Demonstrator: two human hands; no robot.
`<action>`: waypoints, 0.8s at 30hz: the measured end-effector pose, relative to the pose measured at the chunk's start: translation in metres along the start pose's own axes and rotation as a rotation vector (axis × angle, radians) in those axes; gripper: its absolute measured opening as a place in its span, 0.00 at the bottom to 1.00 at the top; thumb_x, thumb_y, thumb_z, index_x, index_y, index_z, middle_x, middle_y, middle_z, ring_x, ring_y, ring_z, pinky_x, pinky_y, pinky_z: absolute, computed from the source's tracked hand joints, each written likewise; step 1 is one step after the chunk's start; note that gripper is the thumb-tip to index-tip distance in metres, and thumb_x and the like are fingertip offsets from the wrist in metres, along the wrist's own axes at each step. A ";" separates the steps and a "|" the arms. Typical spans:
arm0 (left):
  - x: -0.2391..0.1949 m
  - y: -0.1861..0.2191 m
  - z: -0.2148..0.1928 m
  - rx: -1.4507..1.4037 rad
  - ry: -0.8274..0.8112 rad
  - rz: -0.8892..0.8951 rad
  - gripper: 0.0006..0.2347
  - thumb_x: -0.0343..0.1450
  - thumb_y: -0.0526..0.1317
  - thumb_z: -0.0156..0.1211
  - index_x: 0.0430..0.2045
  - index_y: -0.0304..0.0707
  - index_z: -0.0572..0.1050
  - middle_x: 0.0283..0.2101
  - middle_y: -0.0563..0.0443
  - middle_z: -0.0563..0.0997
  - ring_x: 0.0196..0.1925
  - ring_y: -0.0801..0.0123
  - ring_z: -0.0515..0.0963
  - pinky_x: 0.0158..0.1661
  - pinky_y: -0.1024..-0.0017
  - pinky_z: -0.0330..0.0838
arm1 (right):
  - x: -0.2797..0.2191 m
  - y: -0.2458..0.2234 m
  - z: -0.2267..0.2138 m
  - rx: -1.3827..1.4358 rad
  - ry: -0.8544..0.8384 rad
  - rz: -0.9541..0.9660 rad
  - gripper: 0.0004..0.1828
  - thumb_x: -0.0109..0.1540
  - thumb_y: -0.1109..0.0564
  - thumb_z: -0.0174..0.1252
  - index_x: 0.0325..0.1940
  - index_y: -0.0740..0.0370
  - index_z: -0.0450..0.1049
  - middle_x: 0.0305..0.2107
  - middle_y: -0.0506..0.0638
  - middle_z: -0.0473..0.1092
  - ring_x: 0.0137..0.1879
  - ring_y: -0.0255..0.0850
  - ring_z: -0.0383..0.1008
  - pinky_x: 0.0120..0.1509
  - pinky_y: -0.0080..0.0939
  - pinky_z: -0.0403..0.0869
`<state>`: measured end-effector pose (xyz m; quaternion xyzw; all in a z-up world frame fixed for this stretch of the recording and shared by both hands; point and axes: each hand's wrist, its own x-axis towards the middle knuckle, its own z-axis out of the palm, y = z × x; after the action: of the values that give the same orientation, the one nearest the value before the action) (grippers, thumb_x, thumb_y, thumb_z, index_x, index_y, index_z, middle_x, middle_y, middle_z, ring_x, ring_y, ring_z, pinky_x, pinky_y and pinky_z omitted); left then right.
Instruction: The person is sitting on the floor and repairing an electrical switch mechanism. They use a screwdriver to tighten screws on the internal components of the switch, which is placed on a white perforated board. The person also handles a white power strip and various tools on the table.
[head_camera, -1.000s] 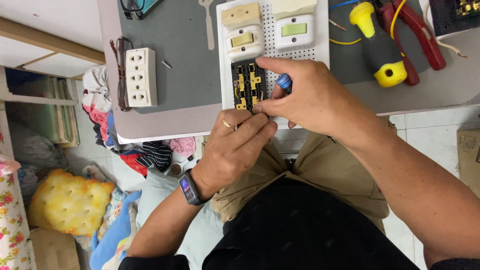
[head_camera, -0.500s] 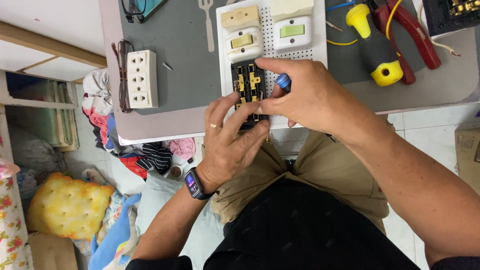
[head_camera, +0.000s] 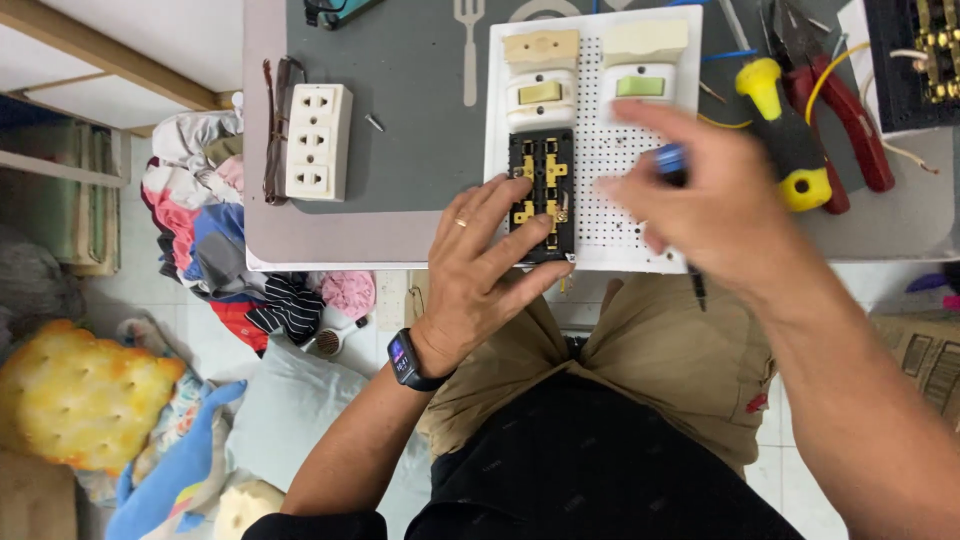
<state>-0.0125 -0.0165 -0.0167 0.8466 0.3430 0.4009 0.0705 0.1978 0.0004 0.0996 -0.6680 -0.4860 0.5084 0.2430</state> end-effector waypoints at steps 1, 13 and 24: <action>0.005 0.002 -0.002 0.000 0.009 -0.006 0.25 0.70 0.48 0.72 0.58 0.49 0.65 0.61 0.40 0.70 0.63 0.49 0.75 0.63 0.50 0.71 | -0.001 0.008 -0.004 -0.010 -0.003 -0.002 0.34 0.59 0.59 0.59 0.70 0.49 0.63 0.31 0.47 0.64 0.23 0.35 0.65 0.25 0.32 0.69; 0.016 0.003 -0.015 -0.049 -0.032 0.004 0.14 0.69 0.45 0.71 0.42 0.38 0.76 0.54 0.38 0.73 0.56 0.49 0.77 0.55 0.52 0.73 | -0.035 0.028 0.004 -0.031 0.401 -0.861 0.18 0.80 0.55 0.29 0.55 0.80 0.51 0.38 0.74 0.63 0.46 0.60 0.77 0.39 0.40 0.68; 0.016 -0.001 -0.016 -0.038 -0.043 0.038 0.15 0.69 0.47 0.70 0.42 0.38 0.77 0.55 0.38 0.74 0.57 0.51 0.77 0.56 0.51 0.74 | -0.036 0.036 0.024 -0.022 0.466 -0.994 0.27 0.72 0.51 0.35 0.29 0.78 0.59 0.37 0.76 0.71 0.35 0.63 0.80 0.28 0.42 0.70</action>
<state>-0.0177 -0.0077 0.0042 0.8600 0.3174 0.3902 0.0864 0.1900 -0.0513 0.0771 -0.4556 -0.6816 0.1659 0.5480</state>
